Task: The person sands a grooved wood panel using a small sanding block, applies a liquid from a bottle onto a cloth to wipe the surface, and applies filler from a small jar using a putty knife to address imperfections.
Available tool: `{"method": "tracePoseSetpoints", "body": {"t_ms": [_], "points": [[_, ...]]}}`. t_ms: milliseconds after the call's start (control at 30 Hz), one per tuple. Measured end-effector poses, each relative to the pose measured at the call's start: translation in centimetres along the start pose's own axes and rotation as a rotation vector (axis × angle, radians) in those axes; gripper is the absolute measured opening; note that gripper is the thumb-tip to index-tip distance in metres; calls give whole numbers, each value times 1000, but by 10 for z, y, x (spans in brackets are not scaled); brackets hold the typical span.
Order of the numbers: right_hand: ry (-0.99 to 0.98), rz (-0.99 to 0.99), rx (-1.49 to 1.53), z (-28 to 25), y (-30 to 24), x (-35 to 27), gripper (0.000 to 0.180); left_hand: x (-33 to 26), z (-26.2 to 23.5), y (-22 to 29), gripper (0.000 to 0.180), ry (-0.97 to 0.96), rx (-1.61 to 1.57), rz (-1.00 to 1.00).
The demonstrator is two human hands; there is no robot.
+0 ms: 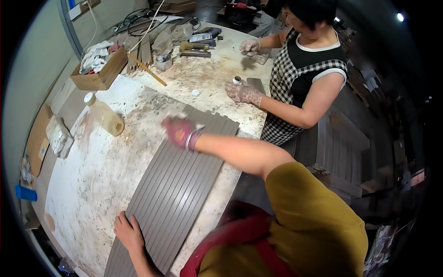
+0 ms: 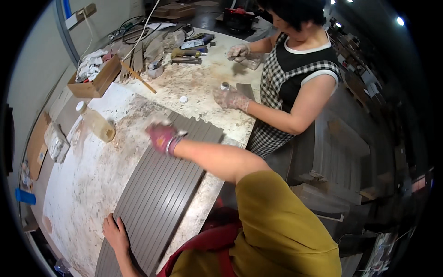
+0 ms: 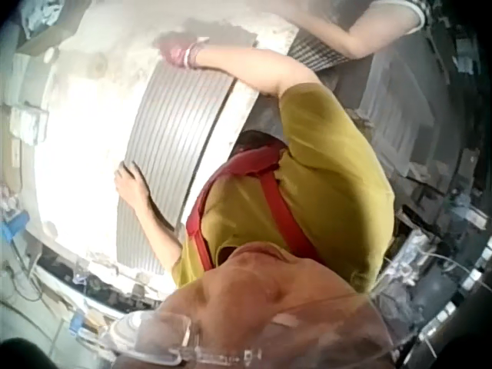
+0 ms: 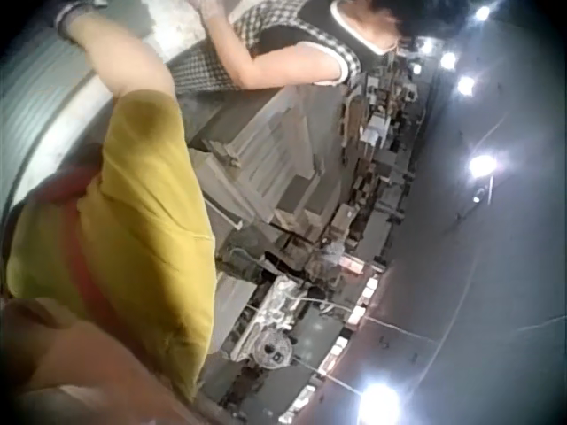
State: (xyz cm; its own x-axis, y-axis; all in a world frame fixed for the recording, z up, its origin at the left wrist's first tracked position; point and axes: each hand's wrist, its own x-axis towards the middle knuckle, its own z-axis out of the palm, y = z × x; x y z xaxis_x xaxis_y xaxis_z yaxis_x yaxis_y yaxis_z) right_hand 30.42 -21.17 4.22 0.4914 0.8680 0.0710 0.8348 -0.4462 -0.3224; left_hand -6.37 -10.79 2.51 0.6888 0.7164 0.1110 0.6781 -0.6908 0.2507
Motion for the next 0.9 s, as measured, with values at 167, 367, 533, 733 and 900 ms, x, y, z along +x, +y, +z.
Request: {"method": "tracePoseSetpoints", "body": {"t_ms": [167, 367, 533, 733, 900], "points": [[64, 58, -19, 8, 3, -2, 27, 3, 1, 9, 37, 6, 44, 4], [-136, -304, 283, 66, -104, -56, 33, -7, 2, -17, 37, 37, 15, -6], [-15, 146, -56, -18, 39, 3, 46, 12, -1, 3, 35, 28, 14, 43], [-168, -33, 137, 19, -67, -28, 31, 7, -3, -5, 36, 24, 68, 11], [-72, -120, 52, 24, -39, -27, 30, 8, -8, -8, 37, 17, 51, 10]]}}
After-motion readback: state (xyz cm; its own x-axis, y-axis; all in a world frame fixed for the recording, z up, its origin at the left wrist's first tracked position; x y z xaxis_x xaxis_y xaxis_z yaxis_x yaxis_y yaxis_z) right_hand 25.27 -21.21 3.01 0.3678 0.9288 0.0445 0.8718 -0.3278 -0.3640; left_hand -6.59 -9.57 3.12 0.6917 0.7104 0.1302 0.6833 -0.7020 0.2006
